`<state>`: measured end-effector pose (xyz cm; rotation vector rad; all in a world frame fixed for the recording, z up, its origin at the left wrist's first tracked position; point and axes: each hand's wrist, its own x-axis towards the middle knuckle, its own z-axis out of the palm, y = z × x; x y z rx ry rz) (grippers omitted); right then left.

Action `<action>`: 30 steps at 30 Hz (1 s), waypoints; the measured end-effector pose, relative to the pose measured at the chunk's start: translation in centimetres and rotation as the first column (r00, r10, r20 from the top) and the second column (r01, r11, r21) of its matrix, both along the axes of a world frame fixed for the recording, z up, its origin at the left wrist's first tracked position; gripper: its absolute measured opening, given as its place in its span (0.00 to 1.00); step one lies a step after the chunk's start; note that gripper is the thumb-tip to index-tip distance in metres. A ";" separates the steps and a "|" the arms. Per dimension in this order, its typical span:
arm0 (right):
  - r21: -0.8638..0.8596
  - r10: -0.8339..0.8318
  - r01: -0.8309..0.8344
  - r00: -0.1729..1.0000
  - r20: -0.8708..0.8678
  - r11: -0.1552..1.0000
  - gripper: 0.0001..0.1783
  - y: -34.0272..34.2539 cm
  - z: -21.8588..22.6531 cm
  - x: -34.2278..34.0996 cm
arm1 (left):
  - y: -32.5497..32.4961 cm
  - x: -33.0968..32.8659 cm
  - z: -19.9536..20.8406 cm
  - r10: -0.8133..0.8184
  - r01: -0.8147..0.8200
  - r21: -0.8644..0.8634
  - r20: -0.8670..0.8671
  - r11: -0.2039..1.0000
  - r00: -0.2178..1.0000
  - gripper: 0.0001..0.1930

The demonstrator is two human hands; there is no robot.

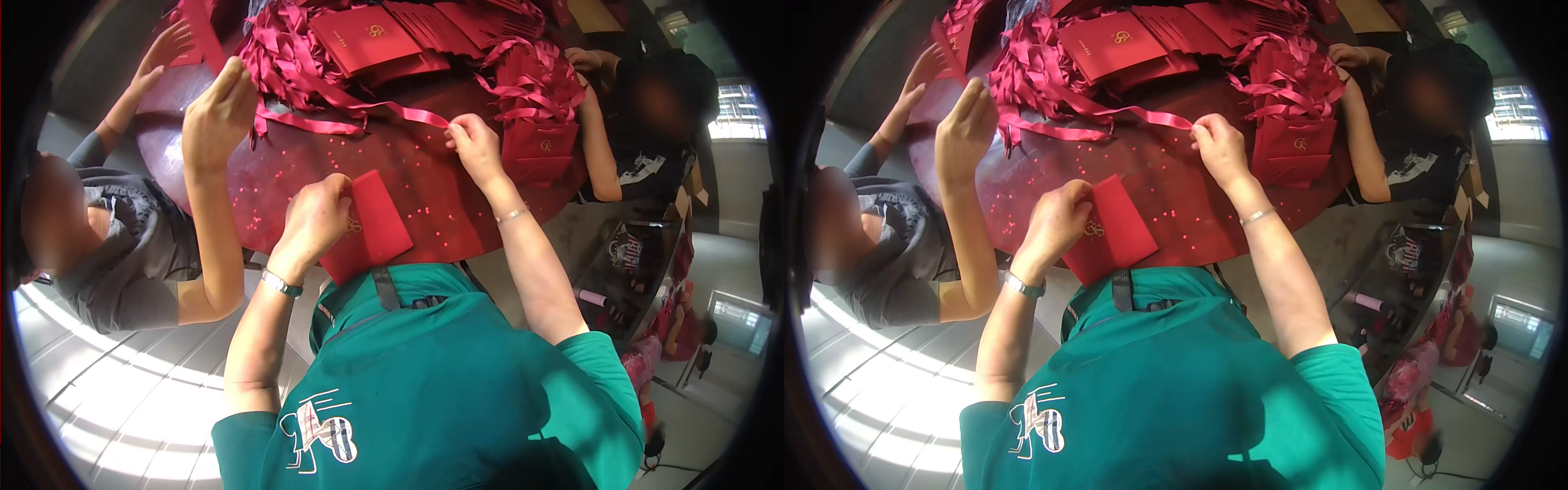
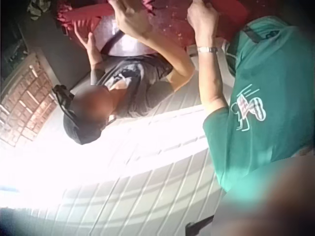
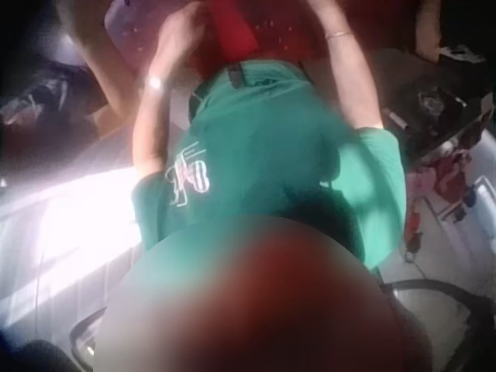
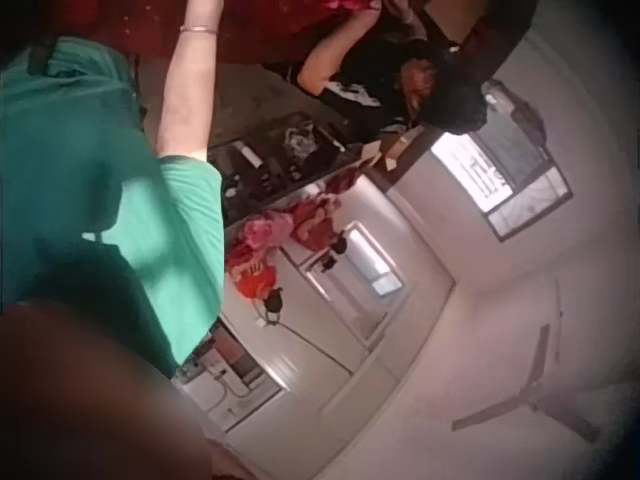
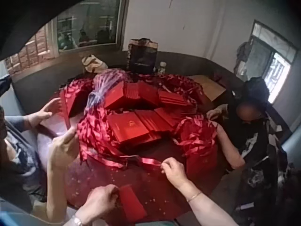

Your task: The person fastens a strap buckle around their waist by hand, then threads ribbons through red gift bags to assemble handles.

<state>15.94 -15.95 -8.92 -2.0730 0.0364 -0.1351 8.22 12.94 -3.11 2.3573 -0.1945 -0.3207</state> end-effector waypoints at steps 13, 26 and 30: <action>0.134 0.630 -0.616 0.763 -0.142 0.776 0.09 6.3 6.9 -11.1 | 0.9 2.6 -2.8 -0.050 -0.208 -0.410 -0.535 0.888 0.843 0.10; 0.098 0.583 -0.577 0.785 -0.210 0.811 0.09 10.2 5.0 -10.7 | 1.2 0.2 -2.0 -0.012 -0.423 -0.441 -0.703 0.792 0.711 0.08; 0.038 0.398 -0.401 0.886 -0.237 0.915 0.13 11.2 4.2 -11.2 | 1.1 0.1 -1.0 -0.044 -0.422 -0.445 -0.728 0.790 0.685 0.07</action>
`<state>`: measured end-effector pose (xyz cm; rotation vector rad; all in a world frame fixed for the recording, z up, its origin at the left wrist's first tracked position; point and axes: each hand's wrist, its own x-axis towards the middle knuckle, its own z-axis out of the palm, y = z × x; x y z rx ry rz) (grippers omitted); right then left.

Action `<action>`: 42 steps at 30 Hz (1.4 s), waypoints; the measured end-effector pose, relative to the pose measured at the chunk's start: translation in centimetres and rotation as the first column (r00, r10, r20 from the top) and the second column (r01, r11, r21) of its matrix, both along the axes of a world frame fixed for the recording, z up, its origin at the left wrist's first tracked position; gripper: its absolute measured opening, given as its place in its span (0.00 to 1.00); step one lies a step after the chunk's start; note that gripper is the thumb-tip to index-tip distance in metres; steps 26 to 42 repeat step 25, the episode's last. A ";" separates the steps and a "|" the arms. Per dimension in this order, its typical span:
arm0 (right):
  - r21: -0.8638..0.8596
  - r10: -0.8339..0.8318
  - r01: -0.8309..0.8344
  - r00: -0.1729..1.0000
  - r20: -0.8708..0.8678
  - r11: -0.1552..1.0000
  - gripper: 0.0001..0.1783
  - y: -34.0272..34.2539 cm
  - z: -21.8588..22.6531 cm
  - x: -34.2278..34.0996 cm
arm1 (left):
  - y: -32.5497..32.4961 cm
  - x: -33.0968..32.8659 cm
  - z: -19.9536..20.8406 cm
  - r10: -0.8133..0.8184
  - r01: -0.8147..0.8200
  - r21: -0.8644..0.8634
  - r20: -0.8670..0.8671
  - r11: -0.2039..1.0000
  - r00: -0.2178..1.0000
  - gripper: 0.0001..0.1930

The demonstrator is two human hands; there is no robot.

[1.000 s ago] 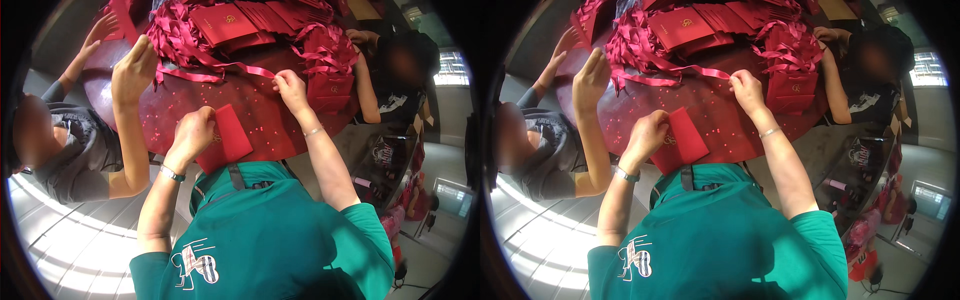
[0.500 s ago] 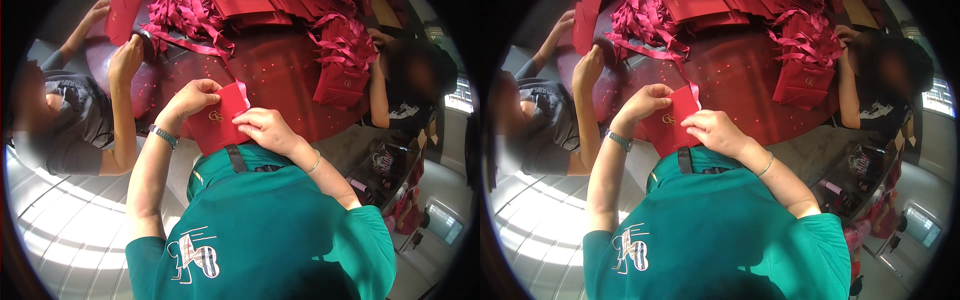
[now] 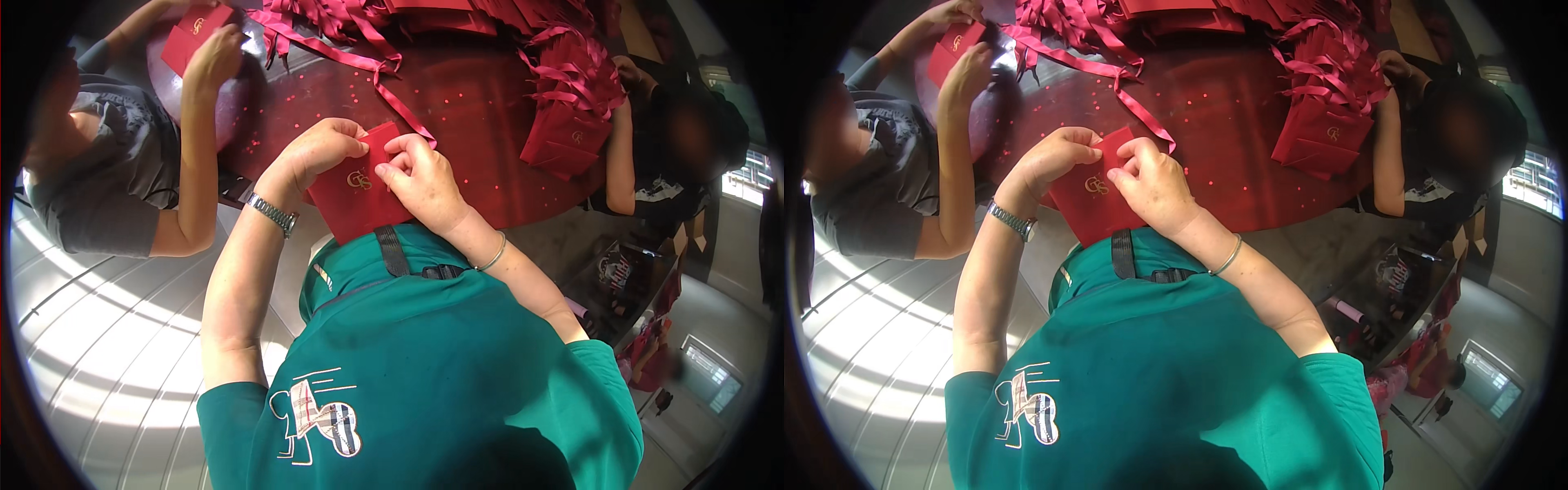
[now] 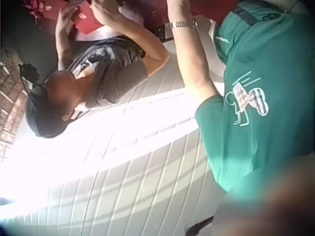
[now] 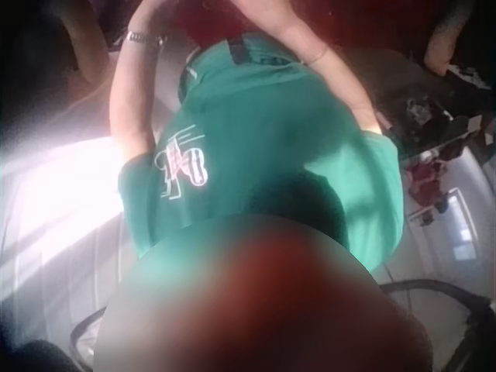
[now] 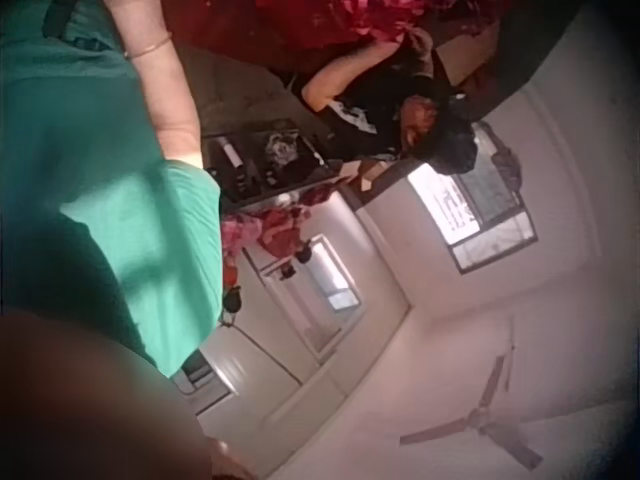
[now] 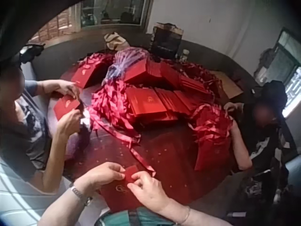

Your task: The person fastens a strap buckle around their waist by hand, then threads ribbons through red gift bags to assemble handles.

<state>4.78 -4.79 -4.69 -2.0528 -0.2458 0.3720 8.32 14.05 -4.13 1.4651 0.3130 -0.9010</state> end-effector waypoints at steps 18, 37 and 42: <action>-0.054 -0.110 0.121 0.977 0.183 0.991 0.04 1.5 0.9 1.6 | -0.2 -1.2 1.6 -0.048 -0.054 0.281 0.343 0.958 0.938 0.11; -0.272 0.012 0.018 0.994 0.107 0.962 0.05 1.9 2.2 3.0 | -0.7 -1.8 1.5 -0.130 -0.076 0.431 0.429 0.899 0.894 0.14; -0.272 0.012 0.018 0.994 0.107 0.962 0.05 1.9 2.2 3.0 | -0.7 -1.8 1.5 -0.130 -0.076 0.431 0.429 0.899 0.894 0.14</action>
